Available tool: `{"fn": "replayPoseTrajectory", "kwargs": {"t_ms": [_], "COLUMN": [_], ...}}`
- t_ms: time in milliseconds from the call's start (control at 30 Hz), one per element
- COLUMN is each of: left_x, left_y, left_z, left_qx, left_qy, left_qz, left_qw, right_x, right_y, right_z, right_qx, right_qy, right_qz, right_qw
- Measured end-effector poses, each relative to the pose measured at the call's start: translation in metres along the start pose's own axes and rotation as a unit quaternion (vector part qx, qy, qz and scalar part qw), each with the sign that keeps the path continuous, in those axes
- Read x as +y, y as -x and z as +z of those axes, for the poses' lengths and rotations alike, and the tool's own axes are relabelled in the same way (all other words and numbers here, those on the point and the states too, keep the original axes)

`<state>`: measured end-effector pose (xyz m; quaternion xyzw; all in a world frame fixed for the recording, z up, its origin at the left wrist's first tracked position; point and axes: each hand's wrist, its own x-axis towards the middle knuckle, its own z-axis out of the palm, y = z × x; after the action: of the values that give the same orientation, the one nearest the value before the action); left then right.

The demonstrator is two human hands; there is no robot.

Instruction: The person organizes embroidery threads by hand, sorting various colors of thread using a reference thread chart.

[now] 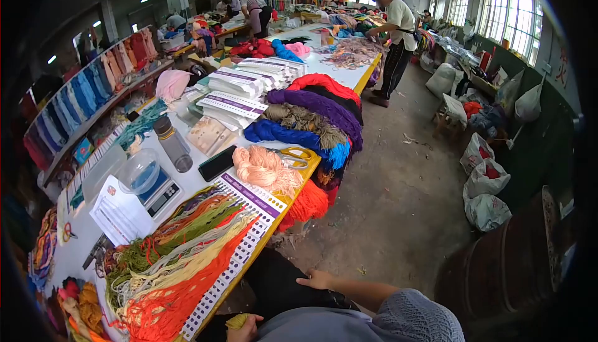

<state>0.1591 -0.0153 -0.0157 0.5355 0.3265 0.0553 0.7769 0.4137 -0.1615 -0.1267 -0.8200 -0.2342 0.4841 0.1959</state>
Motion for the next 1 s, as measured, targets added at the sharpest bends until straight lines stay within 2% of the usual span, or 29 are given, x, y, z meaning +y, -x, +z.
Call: {"fn": "replayPoseTrajectory", "kwargs": {"t_ms": [33, 100, 233, 300, 433, 467, 500, 533, 567, 633, 667, 700, 767, 800, 833, 900, 967, 1000], "left_x": [0.002, 0.004, 0.003, -0.001, 0.002, 0.002, 0.006, 0.004, 0.01, 0.023, 0.02, 0.015, 0.017, 0.014, 0.01, 0.008, 0.014, 0.019], "left_y": [-0.001, -0.002, -0.01, -0.016, -0.016, -0.015, -0.015, -0.013, -0.008, 0.002, 0.005, 0.003, 0.009, 0.011, 0.013, 0.023, 0.034, 0.046], "left_z": [-0.001, 0.001, -0.004, -0.004, 0.001, 0.001, 0.003, 0.001, 0.002, 0.004, 0.002, -0.001, 0.0, 0.001, -0.003, -0.008, -0.017, -0.024], "left_qx": [0.005, 0.012, 0.002, 0.008, 0.009, 0.024, 0.013, 0.027, 0.019, 0.067, 0.088, 0.086, 0.098, 0.109, 0.114, 0.141, 0.147, 0.147], "left_qy": [-0.006, -0.006, -0.017, -0.011, 0.002, 0.005, -0.006, -0.042, -0.023, -0.091, -0.097, -0.093, -0.056, -0.063, -0.078, -0.059, -0.04, 0.055], "left_qz": [-0.003, 0.003, 0.006, 0.004, 0.015, -0.005, 0.01, 0.042, 0.032, 0.025, 0.05, 0.098, 0.125, 0.138, 0.157, 0.149, 0.155, 0.129], "left_qw": [1.0, 1.0, 1.0, 1.0, 1.0, 1.0, 1.0, 0.998, 0.999, 0.993, 0.99, 0.987, 0.986, 0.982, 0.978, 0.977, 0.976, 0.979], "right_x": [0.004, 0.013, -0.005, -0.008, -0.017, -0.015, -0.015, -0.015, -0.013, -0.019, -0.02, -0.023, -0.057, -0.054, -0.045, -0.068, -0.086, -0.098], "right_y": [-0.01, -0.036, -0.014, -0.004, -0.01, -0.021, -0.025, -0.031, -0.035, -0.026, -0.025, -0.025, -0.008, -0.019, -0.034, -0.039, -0.034, -0.029], "right_z": [0.003, 0.015, 0.005, -0.007, -0.006, -0.004, 0.0, 0.001, 0.003, -0.004, -0.003, -0.006, -0.004, 0.004, 0.014, 0.018, 0.022, 0.027], "right_qx": [-0.001, 0.085, 0.082, 0.01, -0.011, 0.037, 0.077, 0.051, 0.067, 0.045, 0.045, -0.006, -0.004, 0.039, 0.14, 0.108, 0.092, -0.023], "right_qy": [0.0, 0.036, 0.035, 0.066, 0.085, 0.074, 0.066, 0.057, 0.072, 0.092, 0.038, 0.072, 0.146, 0.179, 0.279, 0.277, 0.305, 0.219], "right_qz": [-0.001, -0.083, -0.077, -0.074, -0.065, -0.079, -0.095, -0.078, -0.089, -0.109, -0.131, -0.114, -0.176, -0.212, -0.253, -0.248, -0.374, -0.386], "right_qw": [1.0, 0.992, 0.993, 0.995, 0.994, 0.993, 0.99, 0.994, 0.991, 0.989, 0.99, 0.991, 0.974, 0.96, 0.916, 0.922, 0.871, 0.896]}}
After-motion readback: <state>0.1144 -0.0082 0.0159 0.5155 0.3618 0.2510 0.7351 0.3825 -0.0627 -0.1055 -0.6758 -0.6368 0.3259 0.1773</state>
